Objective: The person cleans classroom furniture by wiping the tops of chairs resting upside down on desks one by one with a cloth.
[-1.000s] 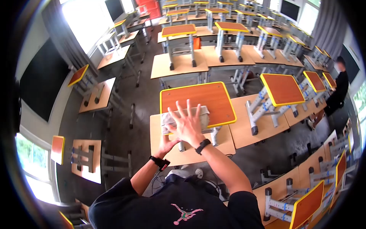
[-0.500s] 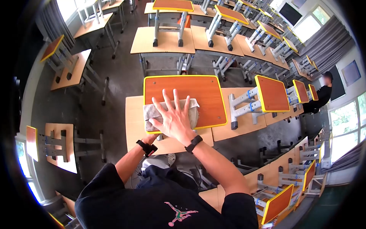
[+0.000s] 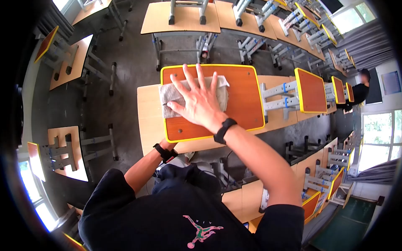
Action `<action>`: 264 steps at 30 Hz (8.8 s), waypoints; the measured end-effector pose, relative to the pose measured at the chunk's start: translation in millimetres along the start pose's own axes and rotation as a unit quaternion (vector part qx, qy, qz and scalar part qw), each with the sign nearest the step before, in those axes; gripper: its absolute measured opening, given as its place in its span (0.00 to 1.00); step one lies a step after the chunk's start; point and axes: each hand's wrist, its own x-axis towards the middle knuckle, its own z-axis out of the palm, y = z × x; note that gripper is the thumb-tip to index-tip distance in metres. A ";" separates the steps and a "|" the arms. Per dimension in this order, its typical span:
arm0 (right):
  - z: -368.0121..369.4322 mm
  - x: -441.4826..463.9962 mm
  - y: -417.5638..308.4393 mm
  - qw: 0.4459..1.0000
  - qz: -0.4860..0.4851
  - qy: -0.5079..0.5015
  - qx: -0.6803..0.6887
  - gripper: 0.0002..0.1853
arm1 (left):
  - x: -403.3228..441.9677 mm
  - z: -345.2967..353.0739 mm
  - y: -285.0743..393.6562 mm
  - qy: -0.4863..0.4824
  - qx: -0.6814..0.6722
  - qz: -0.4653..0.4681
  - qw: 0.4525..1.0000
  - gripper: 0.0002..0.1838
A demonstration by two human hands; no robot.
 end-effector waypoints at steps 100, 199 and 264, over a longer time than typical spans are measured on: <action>-2.2 -85.8 17.5 0.998 0.006 0.025 0.057 0.42 | -8.2 -13.0 38.7 0.207 0.105 0.005 0.973 0.31; -19.1 -128.7 89.4 0.998 -0.030 0.050 0.012 0.42 | 8.8 -11.8 16.6 0.142 0.049 -0.035 0.988 0.26; 16.2 -9.1 -84.4 0.919 0.393 -0.028 0.001 0.44 | 26.5 -12.5 20.6 0.086 0.141 0.174 0.971 0.24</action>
